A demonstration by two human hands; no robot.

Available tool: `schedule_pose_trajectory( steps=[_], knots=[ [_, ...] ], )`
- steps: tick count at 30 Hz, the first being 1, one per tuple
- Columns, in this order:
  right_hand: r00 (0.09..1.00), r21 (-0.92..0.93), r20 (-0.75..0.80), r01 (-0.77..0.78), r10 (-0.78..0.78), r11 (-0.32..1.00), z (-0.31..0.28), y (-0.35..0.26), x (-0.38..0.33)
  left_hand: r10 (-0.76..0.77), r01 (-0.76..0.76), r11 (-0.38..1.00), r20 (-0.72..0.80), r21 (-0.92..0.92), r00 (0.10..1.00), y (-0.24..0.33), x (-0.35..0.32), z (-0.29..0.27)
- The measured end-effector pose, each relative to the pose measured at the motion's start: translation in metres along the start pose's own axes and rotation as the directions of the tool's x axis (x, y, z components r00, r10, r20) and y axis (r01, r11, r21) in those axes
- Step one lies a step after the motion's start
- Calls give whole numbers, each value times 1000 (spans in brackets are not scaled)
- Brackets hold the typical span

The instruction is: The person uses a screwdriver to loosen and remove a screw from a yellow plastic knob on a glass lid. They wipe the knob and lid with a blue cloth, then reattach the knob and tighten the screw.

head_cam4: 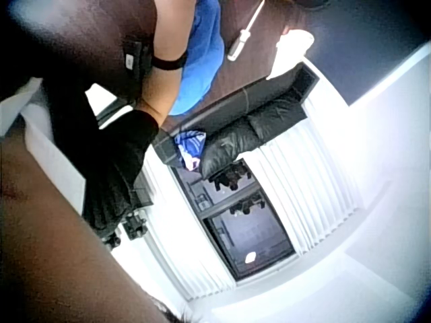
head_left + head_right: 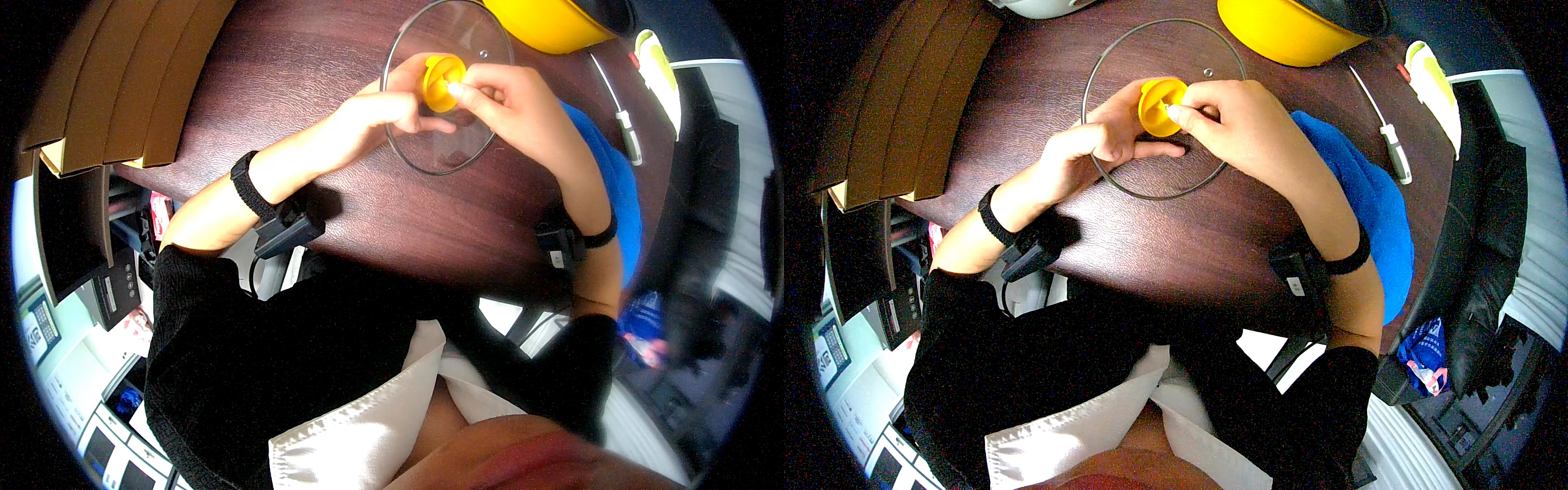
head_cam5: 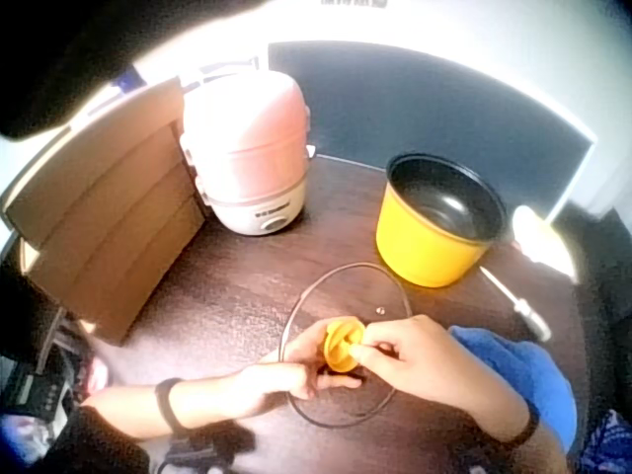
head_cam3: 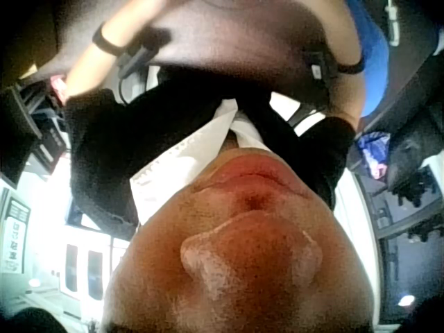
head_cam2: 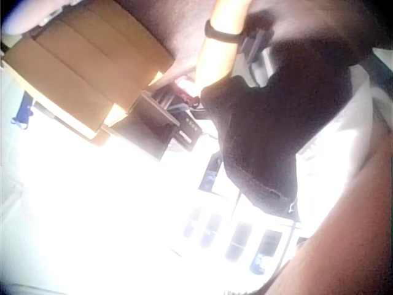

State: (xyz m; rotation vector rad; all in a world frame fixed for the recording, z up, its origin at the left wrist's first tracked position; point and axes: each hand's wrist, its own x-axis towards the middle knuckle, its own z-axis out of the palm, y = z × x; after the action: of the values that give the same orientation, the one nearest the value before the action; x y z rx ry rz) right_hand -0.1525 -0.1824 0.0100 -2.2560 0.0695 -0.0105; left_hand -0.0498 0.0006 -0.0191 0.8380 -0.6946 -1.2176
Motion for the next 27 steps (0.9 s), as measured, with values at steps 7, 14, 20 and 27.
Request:
schedule_pose_trajectory(
  steps=[7,14,20,27],
  knots=[
    [1000,42,10,9,-10,999,1,9,1,15,-16,996,6,93,1000,3,-2,2],
    [999,14,42,-13,12,1000,-4,3,2,41,-40,999,-24,31,999,-3,-1,-1],
    [999,25,42,-17,16,1000,-5,6,3,26,-26,1000,-54,-3,998,3,1,2],
    [999,25,22,-35,35,999,-5,4,2,-21,28,997,-96,76,995,6,2,1]
  ],
)
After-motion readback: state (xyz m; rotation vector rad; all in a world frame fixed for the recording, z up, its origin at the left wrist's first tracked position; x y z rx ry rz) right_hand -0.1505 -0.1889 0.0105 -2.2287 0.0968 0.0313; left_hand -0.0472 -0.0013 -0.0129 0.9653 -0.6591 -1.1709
